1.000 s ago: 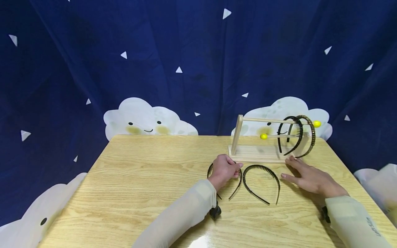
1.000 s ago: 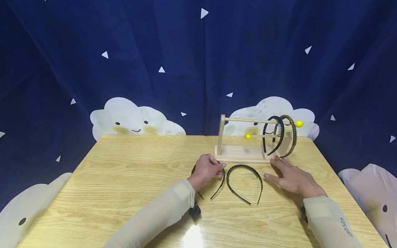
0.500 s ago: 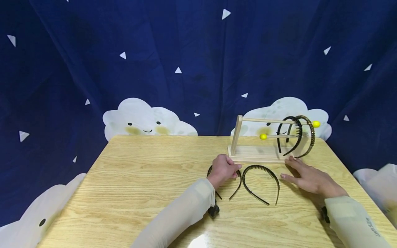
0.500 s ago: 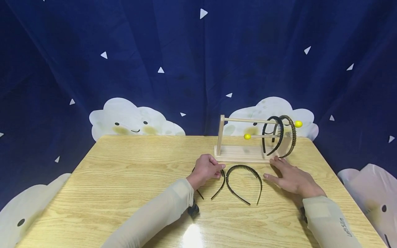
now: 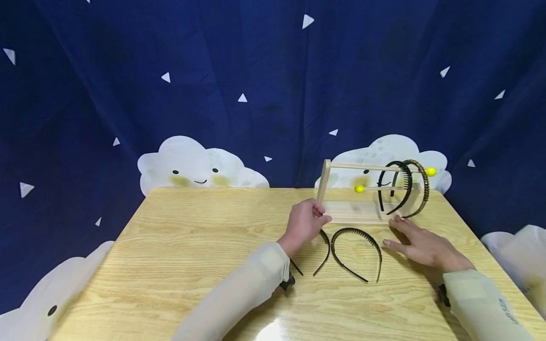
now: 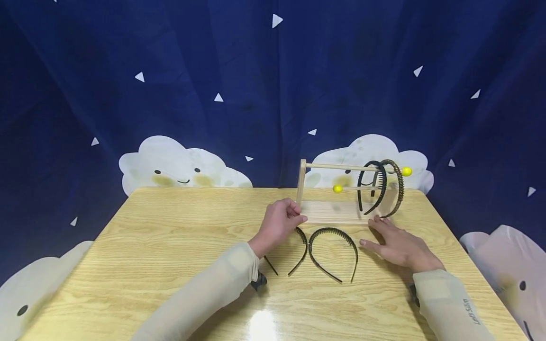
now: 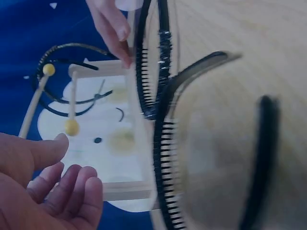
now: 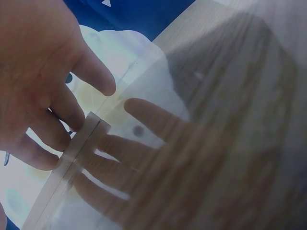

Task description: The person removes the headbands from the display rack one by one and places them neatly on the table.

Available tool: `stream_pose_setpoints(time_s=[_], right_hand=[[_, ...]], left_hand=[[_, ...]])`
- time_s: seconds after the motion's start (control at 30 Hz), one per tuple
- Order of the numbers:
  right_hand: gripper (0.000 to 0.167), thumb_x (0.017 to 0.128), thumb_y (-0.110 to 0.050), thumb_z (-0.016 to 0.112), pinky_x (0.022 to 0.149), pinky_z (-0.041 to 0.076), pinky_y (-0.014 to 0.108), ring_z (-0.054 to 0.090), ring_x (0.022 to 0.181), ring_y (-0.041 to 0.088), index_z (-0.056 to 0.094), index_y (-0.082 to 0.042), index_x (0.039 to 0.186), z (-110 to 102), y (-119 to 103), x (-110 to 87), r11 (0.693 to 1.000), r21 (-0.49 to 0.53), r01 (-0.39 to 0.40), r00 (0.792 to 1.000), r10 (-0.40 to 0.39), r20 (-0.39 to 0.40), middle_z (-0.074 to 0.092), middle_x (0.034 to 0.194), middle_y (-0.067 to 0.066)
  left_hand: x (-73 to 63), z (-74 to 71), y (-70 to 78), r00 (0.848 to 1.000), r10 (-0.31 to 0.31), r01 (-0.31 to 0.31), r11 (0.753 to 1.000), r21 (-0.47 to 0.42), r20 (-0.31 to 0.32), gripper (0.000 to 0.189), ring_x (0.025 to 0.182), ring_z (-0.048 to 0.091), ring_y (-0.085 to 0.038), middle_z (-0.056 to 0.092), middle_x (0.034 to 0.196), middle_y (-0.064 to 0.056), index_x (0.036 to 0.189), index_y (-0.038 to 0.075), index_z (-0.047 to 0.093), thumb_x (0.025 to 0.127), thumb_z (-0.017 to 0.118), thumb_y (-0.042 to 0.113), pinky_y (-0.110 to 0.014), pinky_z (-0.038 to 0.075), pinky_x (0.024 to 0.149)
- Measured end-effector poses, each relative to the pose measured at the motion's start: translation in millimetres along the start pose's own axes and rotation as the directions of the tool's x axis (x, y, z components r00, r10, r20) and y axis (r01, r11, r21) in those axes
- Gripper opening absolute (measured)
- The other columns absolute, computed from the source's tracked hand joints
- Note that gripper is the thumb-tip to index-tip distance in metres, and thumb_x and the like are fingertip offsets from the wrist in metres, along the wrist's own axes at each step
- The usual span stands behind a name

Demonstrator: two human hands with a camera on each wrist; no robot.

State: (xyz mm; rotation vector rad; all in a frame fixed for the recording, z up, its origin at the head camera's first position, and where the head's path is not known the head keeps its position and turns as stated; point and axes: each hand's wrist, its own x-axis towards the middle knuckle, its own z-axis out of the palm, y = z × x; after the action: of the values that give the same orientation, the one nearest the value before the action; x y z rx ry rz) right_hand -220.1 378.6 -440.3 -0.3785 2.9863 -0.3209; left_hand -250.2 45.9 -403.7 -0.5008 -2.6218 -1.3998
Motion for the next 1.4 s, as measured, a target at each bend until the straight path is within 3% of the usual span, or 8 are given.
stream_pose_setpoints(time_s=[0.2, 0.37, 0.47, 0.63, 0.93, 1.07, 1.33, 1.4], right_hand=[[0.089, 0.095, -0.068, 0.050, 0.092, 0.039, 0.073, 0.026, 0.142, 0.050, 0.038, -0.002, 0.154, 1, 0, -1.2, 1.000, 0.004, 0.003, 1.000, -0.003, -0.008, 0.025, 0.160, 0.025], [0.089, 0.095, -0.068, 0.049, 0.091, 0.039, 0.072, 0.026, 0.143, 0.049, 0.038, -0.003, 0.154, 0, -1, -2.2, 1.000, 0.005, -0.002, 1.000, 0.002, -0.011, 0.025, 0.160, 0.024], [0.089, 0.095, -0.069, 0.049, 0.091, 0.040, 0.072, 0.026, 0.143, 0.049, 0.038, -0.004, 0.154, 0, -2, -2.9, 1.000, 0.009, -0.008, 1.000, 0.008, -0.010, 0.025, 0.161, 0.023], [0.088, 0.095, -0.070, 0.048, 0.091, 0.040, 0.071, 0.026, 0.143, 0.048, 0.038, -0.005, 0.154, 0, -2, -3.0, 1.000, 0.006, -0.007, 1.000, 0.007, -0.010, 0.025, 0.161, 0.023], [0.089, 0.095, -0.070, 0.048, 0.091, 0.040, 0.071, 0.027, 0.143, 0.048, 0.038, -0.006, 0.155, -2, -2, -3.1, 1.000, 0.005, -0.026, 1.000, 0.026, -0.009, 0.025, 0.161, 0.022], [0.088, 0.095, -0.069, 0.049, 0.091, 0.040, 0.071, 0.027, 0.143, 0.048, 0.037, -0.006, 0.155, -2, -3, -3.6, 1.000, 0.006, -0.029, 1.000, 0.029, -0.003, 0.025, 0.161, 0.022], [0.088, 0.095, -0.070, 0.048, 0.091, 0.040, 0.071, 0.027, 0.143, 0.048, 0.038, -0.006, 0.155, -1, -2, -2.9, 1.000, 0.003, -0.017, 1.000, 0.018, -0.015, 0.025, 0.161, 0.022], [0.089, 0.095, -0.071, 0.047, 0.092, 0.040, 0.071, 0.027, 0.143, 0.047, 0.038, -0.005, 0.155, -1, -1, -2.7, 1.000, 0.002, -0.016, 1.000, 0.016, -0.016, 0.025, 0.161, 0.022]], left_hand=[[3.9, -5.8, 16.0, 0.977, 0.214, -0.211, 0.957, 0.201, 0.005, 0.018, 0.080, 0.066, -0.010, 0.072, 0.090, 0.000, 0.099, 0.006, 0.074, 0.088, 0.081, 0.018, -0.021, 0.050, 0.075], [7.1, -7.6, 27.5, 0.908, 0.415, -0.400, 0.826, 0.398, 0.053, 0.018, 0.091, 0.067, -0.014, 0.072, 0.097, 0.000, 0.104, 0.009, 0.076, 0.089, 0.079, 0.018, -0.024, 0.052, 0.083], [10.5, -8.0, 33.7, 0.873, 0.478, -0.465, 0.758, 0.458, 0.097, 0.016, 0.094, 0.067, -0.014, 0.071, 0.100, 0.000, 0.105, 0.010, 0.075, 0.091, 0.077, 0.017, -0.024, 0.052, 0.085], [17.0, -10.1, 46.9, 0.832, 0.529, -0.526, 0.658, 0.539, 0.166, 0.019, 0.094, 0.065, -0.013, 0.070, 0.100, 0.001, 0.109, 0.011, 0.074, 0.092, 0.077, 0.019, -0.021, 0.051, 0.086], [28.1, -6.3, 61.7, 0.705, 0.658, -0.641, 0.430, 0.635, 0.266, 0.018, 0.094, 0.063, -0.014, 0.068, 0.104, 0.001, 0.113, 0.012, 0.073, 0.097, 0.071, 0.019, -0.020, 0.049, 0.089], [33.7, -3.4, 64.7, 0.635, 0.723, -0.653, 0.312, 0.690, 0.274, 0.019, 0.097, 0.062, -0.016, 0.068, 0.105, -0.001, 0.112, 0.011, 0.073, 0.102, 0.058, 0.008, -0.022, 0.049, 0.091], [43.5, 0.5, 74.8, 0.558, 0.787, -0.656, 0.225, 0.720, 0.264, 0.023, 0.093, 0.062, -0.017, 0.067, 0.105, -0.003, 0.109, 0.010, 0.072, 0.101, 0.053, 0.000, -0.023, 0.051, 0.083], [44.9, 1.6, 77.6, 0.550, 0.787, -0.657, 0.199, 0.727, 0.281, 0.023, 0.092, 0.062, -0.017, 0.067, 0.104, -0.003, 0.108, 0.010, 0.072, 0.101, 0.053, 0.000, -0.023, 0.052, 0.082]])
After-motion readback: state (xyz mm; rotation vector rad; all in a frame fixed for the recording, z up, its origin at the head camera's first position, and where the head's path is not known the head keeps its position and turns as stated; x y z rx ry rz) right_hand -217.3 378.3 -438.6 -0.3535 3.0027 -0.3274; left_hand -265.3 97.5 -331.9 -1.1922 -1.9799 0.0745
